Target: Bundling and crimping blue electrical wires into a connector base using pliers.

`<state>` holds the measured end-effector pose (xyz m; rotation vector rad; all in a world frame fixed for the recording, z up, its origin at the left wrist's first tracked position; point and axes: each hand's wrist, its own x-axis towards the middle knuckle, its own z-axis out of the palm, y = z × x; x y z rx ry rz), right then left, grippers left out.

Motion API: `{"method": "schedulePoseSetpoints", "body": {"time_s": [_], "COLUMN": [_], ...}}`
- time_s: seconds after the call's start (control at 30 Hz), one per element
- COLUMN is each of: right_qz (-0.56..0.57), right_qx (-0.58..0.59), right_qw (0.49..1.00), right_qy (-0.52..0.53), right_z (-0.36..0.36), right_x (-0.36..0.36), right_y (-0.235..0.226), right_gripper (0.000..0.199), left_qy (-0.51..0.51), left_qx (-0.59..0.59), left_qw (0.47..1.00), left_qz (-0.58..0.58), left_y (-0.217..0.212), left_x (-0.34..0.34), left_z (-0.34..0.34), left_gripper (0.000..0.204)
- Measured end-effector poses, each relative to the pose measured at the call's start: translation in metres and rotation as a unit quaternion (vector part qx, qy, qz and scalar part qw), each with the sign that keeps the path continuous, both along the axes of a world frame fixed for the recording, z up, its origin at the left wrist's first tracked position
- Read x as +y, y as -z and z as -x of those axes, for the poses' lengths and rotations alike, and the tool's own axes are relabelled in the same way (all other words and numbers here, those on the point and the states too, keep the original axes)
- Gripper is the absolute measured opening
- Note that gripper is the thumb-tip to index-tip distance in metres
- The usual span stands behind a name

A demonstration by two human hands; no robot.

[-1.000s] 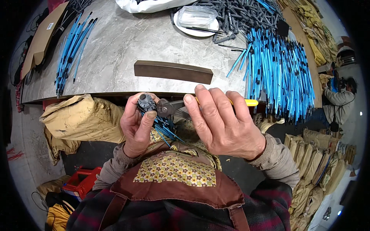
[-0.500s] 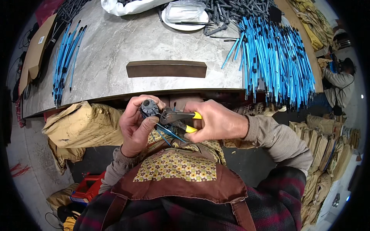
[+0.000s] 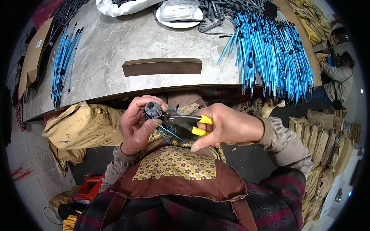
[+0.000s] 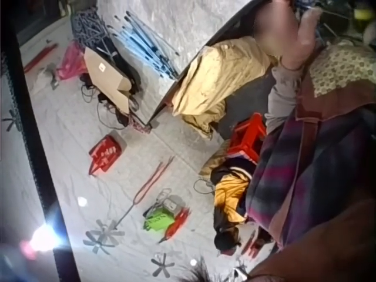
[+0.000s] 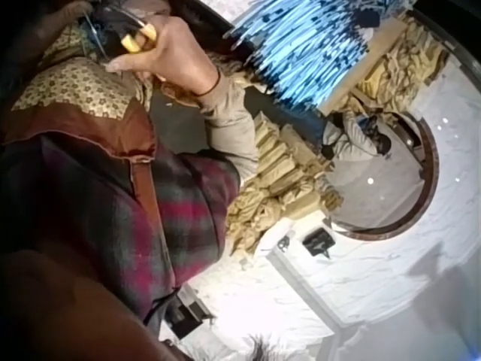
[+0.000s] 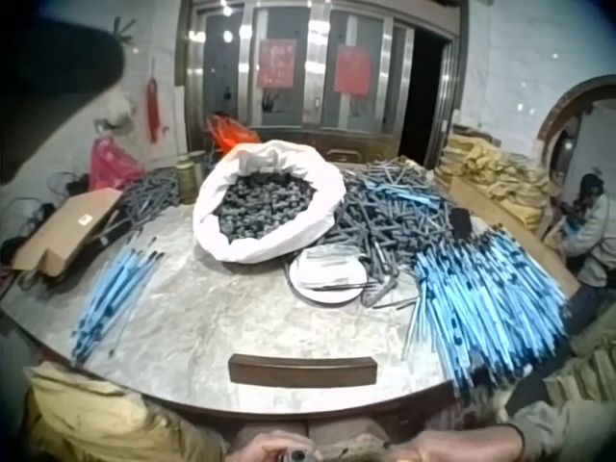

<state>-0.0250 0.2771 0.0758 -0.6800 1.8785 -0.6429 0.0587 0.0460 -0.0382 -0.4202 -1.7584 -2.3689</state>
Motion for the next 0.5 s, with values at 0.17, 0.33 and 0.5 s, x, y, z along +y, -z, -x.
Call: {"method": "schedulePoseSetpoints", "body": {"time_s": [0.17,0.33,0.5], "right_qz": [0.108,0.192,0.151], "right_qx": [0.291,0.5,0.638], "right_qw": [0.95,0.843,0.749], "right_qy": [-0.023,-0.041,-0.098], "right_z": [-0.009,-0.012,-0.007], "right_x": [0.005,0.003,0.004], "right_y": [0.017,0.031,0.016], "right_gripper": [0.045,0.05,0.056], "left_qy": [0.005,-0.005,0.011], "left_qx": [-0.039,-0.066,-0.057], "left_qw": [0.999,0.995,0.997], "left_qz": [-0.01,-0.074,-0.05], "left_y": [-0.003,-0.003,0.0], "left_x": [0.0,-0.01,-0.014], "left_z": [0.001,0.002,0.005], "left_gripper": [0.043,0.038,0.038]}}
